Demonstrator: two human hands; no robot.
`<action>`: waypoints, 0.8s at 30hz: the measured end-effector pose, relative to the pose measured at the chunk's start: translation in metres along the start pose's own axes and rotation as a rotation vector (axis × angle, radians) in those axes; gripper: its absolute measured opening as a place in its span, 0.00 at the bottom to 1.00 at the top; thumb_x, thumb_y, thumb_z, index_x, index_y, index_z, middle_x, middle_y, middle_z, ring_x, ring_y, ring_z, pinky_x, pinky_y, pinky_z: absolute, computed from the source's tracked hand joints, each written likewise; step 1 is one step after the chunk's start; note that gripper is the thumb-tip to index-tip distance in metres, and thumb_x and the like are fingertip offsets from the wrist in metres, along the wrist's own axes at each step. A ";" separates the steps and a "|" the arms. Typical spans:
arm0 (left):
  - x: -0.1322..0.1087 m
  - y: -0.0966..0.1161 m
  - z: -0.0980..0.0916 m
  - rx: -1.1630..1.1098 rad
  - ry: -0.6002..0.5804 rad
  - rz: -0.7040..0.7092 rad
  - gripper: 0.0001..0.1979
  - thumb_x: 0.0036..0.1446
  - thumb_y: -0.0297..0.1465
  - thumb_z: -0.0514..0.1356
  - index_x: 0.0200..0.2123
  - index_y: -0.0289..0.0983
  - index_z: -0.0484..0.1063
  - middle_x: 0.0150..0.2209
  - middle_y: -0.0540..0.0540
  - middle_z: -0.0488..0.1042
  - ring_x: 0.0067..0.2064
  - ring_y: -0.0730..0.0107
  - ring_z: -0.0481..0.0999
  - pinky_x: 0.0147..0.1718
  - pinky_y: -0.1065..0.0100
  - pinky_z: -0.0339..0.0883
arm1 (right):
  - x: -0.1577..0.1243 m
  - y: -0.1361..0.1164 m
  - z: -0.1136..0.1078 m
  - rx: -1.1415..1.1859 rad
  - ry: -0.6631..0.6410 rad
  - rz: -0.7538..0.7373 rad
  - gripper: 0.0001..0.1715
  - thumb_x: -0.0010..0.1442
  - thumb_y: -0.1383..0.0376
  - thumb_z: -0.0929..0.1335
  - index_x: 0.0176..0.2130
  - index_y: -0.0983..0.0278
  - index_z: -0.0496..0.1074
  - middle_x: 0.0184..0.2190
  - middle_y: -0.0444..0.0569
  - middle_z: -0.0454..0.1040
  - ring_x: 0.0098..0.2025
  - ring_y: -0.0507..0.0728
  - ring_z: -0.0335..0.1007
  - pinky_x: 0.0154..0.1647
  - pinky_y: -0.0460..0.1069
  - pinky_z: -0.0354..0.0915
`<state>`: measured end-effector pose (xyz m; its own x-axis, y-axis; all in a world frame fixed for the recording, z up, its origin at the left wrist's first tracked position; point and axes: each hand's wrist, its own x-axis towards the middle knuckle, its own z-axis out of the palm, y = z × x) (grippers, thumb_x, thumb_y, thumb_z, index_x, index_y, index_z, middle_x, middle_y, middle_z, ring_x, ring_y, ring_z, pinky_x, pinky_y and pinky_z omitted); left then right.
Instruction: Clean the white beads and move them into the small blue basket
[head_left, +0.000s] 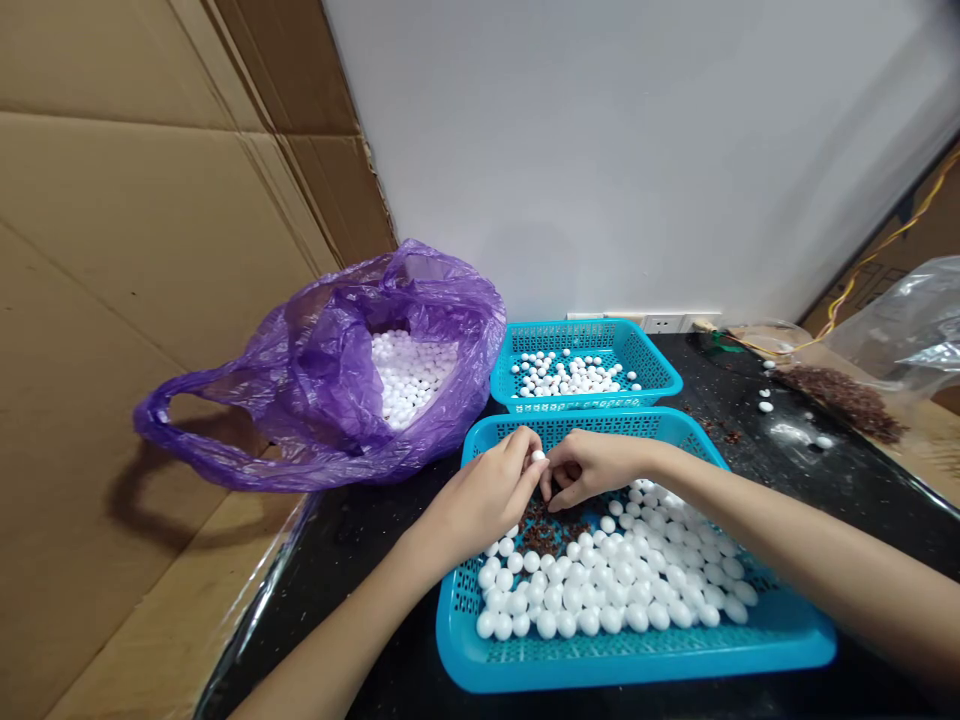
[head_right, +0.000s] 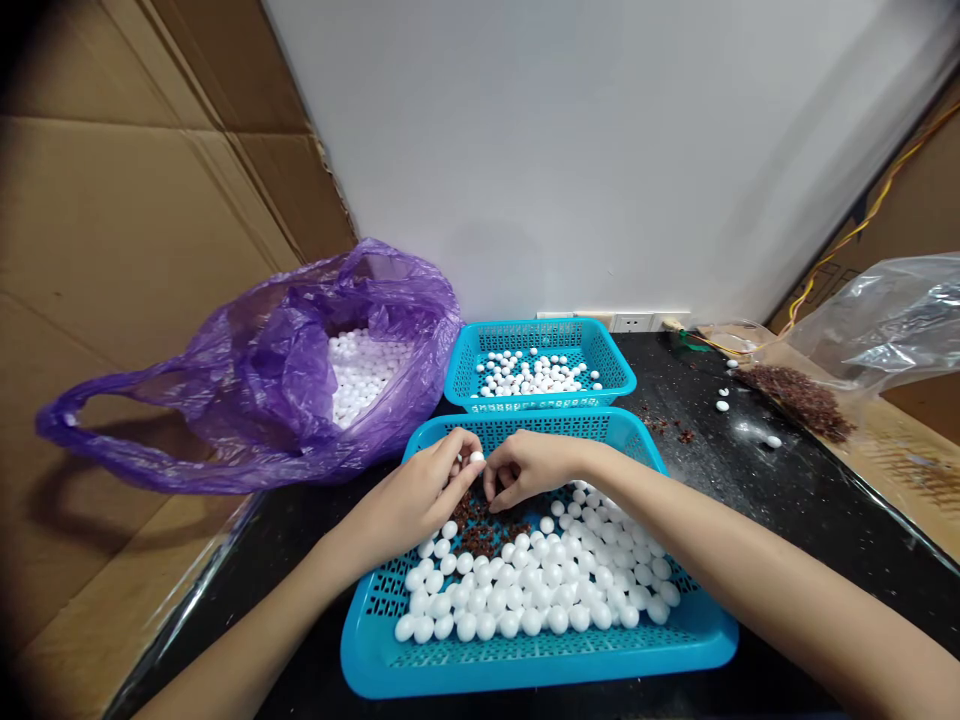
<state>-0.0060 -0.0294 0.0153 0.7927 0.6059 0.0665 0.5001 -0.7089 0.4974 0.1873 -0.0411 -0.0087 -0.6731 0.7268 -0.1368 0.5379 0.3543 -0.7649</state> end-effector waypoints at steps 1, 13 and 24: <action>0.000 0.000 0.000 -0.005 0.008 0.002 0.08 0.64 0.33 0.44 0.39 0.39 0.59 0.35 0.47 0.68 0.35 0.65 0.71 0.31 0.66 0.63 | 0.000 0.000 0.000 -0.003 -0.001 0.001 0.06 0.53 0.67 0.70 0.33 0.67 0.75 0.19 0.38 0.65 0.21 0.47 0.60 0.25 0.43 0.57; 0.001 0.000 0.000 -0.028 0.015 0.007 0.07 0.64 0.32 0.44 0.40 0.39 0.59 0.37 0.46 0.69 0.37 0.64 0.71 0.33 0.65 0.64 | 0.002 -0.002 0.004 -0.070 0.040 0.019 0.10 0.54 0.62 0.69 0.32 0.67 0.76 0.19 0.41 0.68 0.21 0.48 0.62 0.23 0.43 0.56; 0.001 0.000 -0.001 -0.049 0.045 0.028 0.06 0.63 0.32 0.45 0.39 0.39 0.59 0.38 0.46 0.69 0.39 0.64 0.72 0.35 0.65 0.65 | 0.005 0.002 0.006 -0.070 0.037 -0.030 0.05 0.53 0.69 0.69 0.33 0.67 0.76 0.20 0.40 0.68 0.21 0.48 0.62 0.25 0.44 0.56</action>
<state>-0.0056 -0.0284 0.0158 0.7891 0.6027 0.1189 0.4597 -0.7076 0.5366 0.1820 -0.0404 -0.0142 -0.6707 0.7362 -0.0902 0.5530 0.4153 -0.7223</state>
